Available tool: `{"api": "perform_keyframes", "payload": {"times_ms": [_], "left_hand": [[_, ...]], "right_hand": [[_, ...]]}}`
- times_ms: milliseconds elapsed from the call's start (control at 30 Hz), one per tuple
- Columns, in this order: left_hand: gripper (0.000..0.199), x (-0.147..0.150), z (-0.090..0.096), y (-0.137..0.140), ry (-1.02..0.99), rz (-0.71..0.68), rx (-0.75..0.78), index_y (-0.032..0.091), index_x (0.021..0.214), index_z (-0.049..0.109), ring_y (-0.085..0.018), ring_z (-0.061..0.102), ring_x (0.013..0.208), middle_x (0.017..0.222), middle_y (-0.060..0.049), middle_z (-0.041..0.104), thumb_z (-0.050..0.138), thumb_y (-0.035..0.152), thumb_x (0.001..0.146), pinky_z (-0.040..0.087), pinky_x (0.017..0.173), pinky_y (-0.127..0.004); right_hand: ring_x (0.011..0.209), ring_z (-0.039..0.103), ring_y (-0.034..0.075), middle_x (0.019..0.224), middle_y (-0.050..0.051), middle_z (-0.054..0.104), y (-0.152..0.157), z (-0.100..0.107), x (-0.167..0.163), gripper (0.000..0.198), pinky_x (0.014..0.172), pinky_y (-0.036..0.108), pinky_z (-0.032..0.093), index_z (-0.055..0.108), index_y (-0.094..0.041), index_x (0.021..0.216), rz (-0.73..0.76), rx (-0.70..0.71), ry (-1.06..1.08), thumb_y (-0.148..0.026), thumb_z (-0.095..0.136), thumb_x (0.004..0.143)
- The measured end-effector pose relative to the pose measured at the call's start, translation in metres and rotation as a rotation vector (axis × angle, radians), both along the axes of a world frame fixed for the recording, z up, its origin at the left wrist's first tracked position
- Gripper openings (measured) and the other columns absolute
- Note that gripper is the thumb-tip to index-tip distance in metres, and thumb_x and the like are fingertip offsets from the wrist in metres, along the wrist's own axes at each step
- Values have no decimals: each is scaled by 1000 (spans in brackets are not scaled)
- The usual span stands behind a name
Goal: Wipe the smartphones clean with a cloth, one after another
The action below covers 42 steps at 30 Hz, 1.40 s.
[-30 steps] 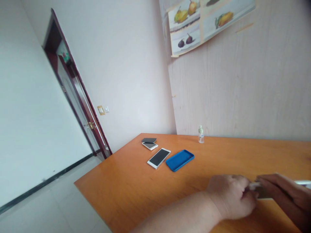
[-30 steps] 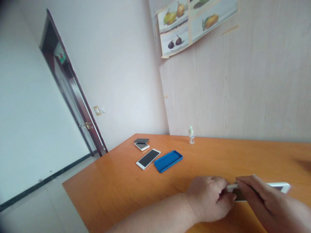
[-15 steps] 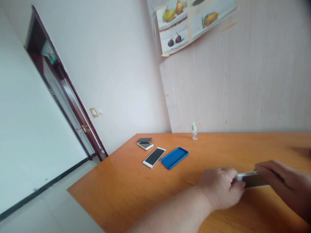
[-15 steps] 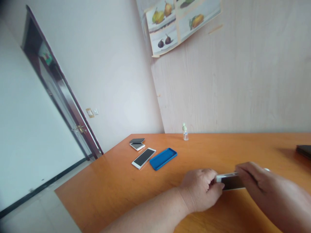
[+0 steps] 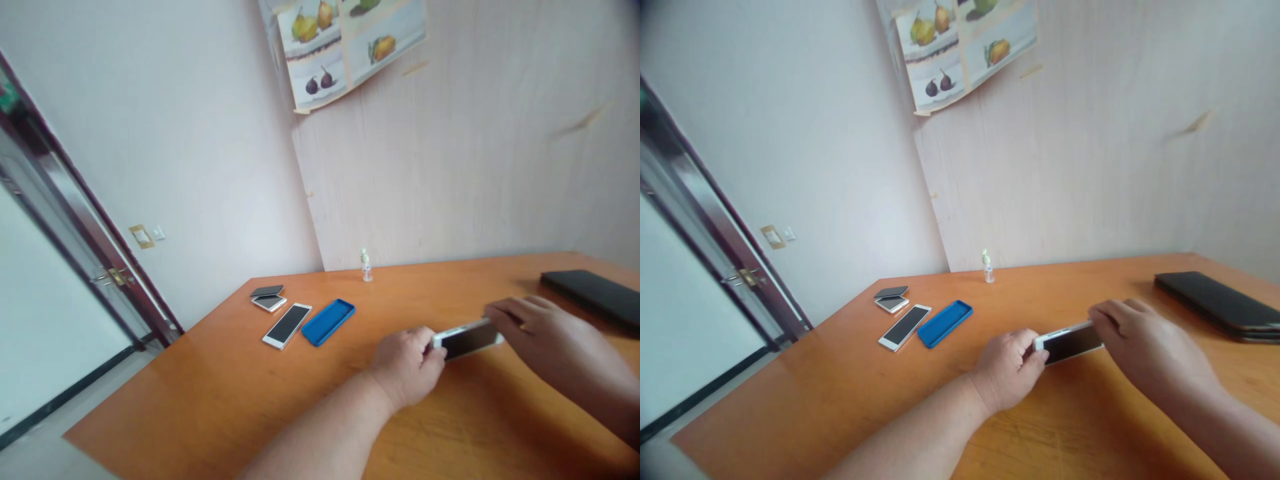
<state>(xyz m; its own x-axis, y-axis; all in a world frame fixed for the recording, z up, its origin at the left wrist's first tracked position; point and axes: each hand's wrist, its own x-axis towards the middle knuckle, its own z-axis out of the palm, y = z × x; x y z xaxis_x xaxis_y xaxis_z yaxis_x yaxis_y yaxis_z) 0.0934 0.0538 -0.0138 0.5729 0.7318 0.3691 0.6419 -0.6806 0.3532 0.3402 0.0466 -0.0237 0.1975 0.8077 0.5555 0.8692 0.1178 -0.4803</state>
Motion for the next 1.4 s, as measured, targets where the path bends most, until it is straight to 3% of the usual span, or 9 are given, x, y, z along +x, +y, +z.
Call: {"api": "perform_keyframes", "payload": {"times_ms": [67,200,367,500,767,1000,1233,1300,1400], "left_hand": [[16,-1,1,0,-15,-7,-8,23,83,53,-15,60,71,77,2,64,50,36,92,41,61,-24],[14,-2,1,2,-64,-45,-61,23,81,52,-15,58,69,76,1,63,50,31,92,39,59,-24],[14,-3,-2,5,-130,-33,-103,23,82,53,-15,58,70,74,2,63,51,31,93,39,62,-24],[13,-5,-1,7,-155,-55,-131,23,88,57,-16,59,76,79,1,64,51,32,94,40,67,-24],[20,-5,3,7,-242,-115,-227,20,83,54,-14,53,68,75,1,60,49,34,96,37,63,-23],[20,-10,2,14,-221,-46,-198,20,84,57,-15,54,71,75,1,60,52,36,95,37,67,-23],[25,-11,2,17,-281,-93,-288,18,87,58,-15,55,72,78,-1,62,51,41,95,40,65,-23],[25,-11,2,17,-278,-83,-285,18,87,58,-15,56,73,78,0,62,51,41,95,41,66,-23],[24,-11,2,17,-245,-45,-243,19,85,58,-15,57,73,76,0,62,52,40,95,41,68,-24]], "right_hand": [[72,63,20,83,5,65,-12,8,-25,34,68,30,44,68,-28,86,134,-78,-91,-48,42,94],[72,61,17,82,3,63,-25,16,-61,39,69,28,43,67,-25,84,308,-62,-116,-43,36,99],[68,57,16,83,3,60,-16,20,-35,33,64,28,41,72,-26,84,96,-6,-53,-39,44,95],[84,56,20,93,7,64,-14,26,-18,31,72,31,40,73,-24,81,-30,47,-120,-33,46,95],[109,55,25,97,5,73,-38,36,-70,26,86,39,31,68,-23,88,291,57,-294,-28,45,98],[131,46,33,117,8,71,-23,32,-35,27,93,46,27,69,-21,102,52,-36,-240,-21,43,97],[134,45,26,120,5,70,-34,32,-69,25,97,42,26,67,-26,109,357,54,-313,-22,47,95],[132,47,26,118,4,71,-31,32,-63,25,96,42,26,68,-26,107,335,44,-299,-22,46,95],[130,49,28,111,5,73,-24,34,-41,28,94,43,26,70,-25,102,149,-21,-238,-21,44,96]]}}
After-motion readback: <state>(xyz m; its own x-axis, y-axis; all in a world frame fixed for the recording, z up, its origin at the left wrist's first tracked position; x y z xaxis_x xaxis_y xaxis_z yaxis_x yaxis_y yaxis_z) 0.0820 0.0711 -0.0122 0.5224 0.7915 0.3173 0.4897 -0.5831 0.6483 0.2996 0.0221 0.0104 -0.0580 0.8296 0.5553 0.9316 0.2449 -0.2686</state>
